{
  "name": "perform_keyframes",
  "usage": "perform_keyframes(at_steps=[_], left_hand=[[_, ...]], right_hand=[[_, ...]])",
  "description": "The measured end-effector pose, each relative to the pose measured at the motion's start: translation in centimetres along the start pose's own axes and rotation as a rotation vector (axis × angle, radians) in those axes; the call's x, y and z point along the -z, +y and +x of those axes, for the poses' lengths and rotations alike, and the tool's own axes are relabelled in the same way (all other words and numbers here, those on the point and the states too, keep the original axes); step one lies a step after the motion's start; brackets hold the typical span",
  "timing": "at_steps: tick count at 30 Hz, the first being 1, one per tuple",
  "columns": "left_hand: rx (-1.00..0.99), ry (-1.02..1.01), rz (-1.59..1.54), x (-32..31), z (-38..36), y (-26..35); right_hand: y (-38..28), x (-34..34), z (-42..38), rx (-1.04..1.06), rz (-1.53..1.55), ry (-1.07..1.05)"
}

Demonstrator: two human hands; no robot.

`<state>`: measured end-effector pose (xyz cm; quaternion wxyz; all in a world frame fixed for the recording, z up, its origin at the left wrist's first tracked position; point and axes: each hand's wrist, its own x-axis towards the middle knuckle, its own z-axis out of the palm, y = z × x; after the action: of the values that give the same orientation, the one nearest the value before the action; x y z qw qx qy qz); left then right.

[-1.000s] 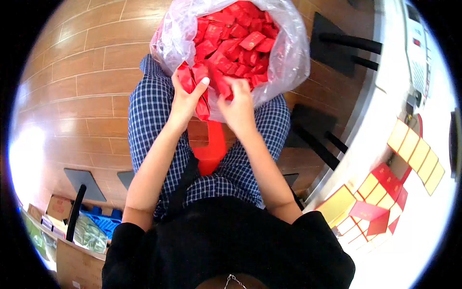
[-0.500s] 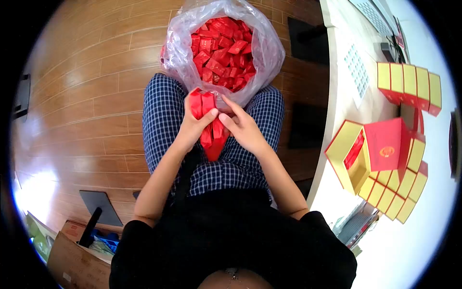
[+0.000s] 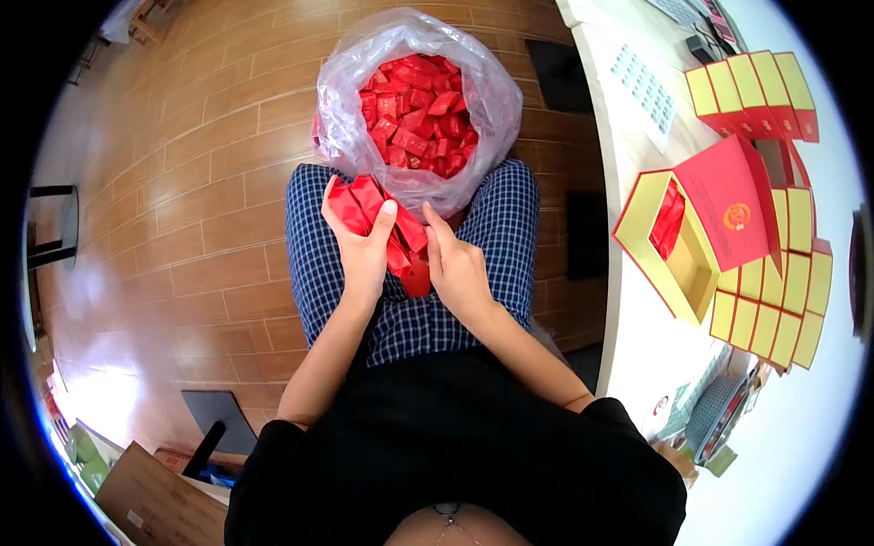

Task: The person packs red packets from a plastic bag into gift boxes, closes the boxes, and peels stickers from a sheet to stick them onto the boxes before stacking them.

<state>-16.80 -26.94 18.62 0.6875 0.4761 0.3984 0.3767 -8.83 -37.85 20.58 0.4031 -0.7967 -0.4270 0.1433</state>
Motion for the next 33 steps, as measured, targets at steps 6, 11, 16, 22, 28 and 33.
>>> perform_keyframes(at_steps=[6,11,16,22,28,33], left_hand=[[0.060,-0.025,-0.046,-0.2,-0.5,0.2],[0.081,-0.055,-0.104,-0.7,-0.7,0.9],[0.018,-0.198,0.032,-0.6,-1.9,1.3],[0.154,-0.475,0.186,0.9,-4.9,1.5],[0.288,-0.651,0.272,4.7,-6.5,-0.1],[0.210,-0.762,0.180,-1.9,-4.6,4.0]], right_hand=[[-0.8,1.5,-0.5,-0.036,0.036,0.038],[-0.2,1.5,-0.5,0.174,-0.011,0.079],[0.2,3.1,0.2,0.018,0.073,0.018],[1.7,2.9,0.4,0.086,0.431,-0.311],[1.5,3.3,-2.9,-0.438,0.790,-0.572],[0.4,8.7,-1.2,-0.358,0.753,-0.277]])
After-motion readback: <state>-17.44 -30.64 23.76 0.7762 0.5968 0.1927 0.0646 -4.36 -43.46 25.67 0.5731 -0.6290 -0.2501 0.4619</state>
